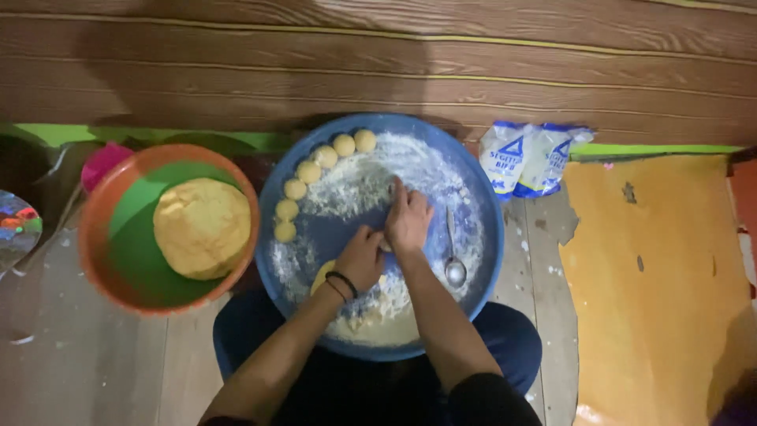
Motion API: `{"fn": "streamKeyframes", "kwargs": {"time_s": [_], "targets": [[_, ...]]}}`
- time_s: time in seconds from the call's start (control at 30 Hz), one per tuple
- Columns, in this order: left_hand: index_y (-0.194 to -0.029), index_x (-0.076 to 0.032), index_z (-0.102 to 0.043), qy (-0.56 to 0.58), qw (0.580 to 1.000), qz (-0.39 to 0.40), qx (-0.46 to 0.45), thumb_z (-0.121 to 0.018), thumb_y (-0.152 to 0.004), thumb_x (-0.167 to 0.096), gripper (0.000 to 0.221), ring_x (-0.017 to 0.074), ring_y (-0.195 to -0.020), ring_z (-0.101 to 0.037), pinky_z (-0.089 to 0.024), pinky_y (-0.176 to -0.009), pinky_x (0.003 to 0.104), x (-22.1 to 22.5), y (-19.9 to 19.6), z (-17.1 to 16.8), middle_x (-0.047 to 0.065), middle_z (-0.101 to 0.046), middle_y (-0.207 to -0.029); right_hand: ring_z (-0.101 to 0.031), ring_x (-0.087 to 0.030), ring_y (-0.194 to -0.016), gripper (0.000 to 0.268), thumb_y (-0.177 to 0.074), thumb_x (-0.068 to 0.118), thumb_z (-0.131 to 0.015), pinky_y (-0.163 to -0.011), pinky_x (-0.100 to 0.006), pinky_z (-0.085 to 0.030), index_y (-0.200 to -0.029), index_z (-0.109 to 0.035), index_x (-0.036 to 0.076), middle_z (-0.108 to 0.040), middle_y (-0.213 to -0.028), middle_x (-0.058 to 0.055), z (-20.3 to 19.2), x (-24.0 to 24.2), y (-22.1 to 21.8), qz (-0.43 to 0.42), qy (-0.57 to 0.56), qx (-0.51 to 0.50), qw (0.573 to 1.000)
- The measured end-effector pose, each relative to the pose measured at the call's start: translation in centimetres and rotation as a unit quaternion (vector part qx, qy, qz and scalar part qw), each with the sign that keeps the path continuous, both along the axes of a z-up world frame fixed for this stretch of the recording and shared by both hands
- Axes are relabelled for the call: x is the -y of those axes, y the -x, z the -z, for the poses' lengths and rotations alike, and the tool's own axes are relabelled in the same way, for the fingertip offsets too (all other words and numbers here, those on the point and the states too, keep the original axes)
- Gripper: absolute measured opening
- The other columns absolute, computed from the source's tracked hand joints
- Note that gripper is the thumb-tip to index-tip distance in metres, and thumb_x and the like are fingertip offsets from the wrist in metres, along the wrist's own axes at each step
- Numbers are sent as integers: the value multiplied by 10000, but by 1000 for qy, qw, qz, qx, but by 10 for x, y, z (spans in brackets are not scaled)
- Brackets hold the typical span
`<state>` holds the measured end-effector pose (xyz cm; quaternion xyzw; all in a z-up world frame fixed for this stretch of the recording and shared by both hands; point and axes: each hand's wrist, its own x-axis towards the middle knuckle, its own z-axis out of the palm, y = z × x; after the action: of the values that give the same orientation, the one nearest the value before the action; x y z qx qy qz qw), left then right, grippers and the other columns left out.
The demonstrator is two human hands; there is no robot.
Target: The person is manually pinching pieces of dough from a larger mass, rolling them into small balls, and arranging them in a circular tray.
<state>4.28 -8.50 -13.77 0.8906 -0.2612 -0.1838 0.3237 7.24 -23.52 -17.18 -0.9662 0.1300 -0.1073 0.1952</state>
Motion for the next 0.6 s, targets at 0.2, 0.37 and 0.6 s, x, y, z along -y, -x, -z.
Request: {"fn": "streamKeyframes", "kwargs": {"time_s": [0.2, 0.37, 0.6], "targets": [[-1061, -59, -564, -78, 987, 13, 140, -621, -915, -175, 195, 330, -871, -671, -612, -719, 397, 15, -6, -1, 124, -500, -1030, -509, -276, -939, 465, -1062, 128, -365, -1033, -433, -295, -1486, -446, 298, -442, -961, 15, -18, 3, -21, 5, -12, 14, 1000], [-1019, -83, -547, -104, 975, 58, 188, -577, -960, -164, 105, 363, -801, -687, -576, -674, 458, 22, -19, 15, 164, -558, -1063, -622, -360, -965, 400, -1069, 307, -470, -836, -467, -479, -1448, -559, 213, -592, -1024, -105, -24, 14, -25, 66, -119, 128, 982], [-1190, -157, -685, -159, 977, 143, 10, -450, -1019, -397, 377, 406, -1026, -728, -570, -913, 492, 36, -9, 15, 148, -645, -1340, -738, -312, -975, 294, -1091, 397, -506, -796, -434, -578, -1273, -681, 245, -760, -966, -83, -42, 52, 21, 83, -297, 61, 949]]}}
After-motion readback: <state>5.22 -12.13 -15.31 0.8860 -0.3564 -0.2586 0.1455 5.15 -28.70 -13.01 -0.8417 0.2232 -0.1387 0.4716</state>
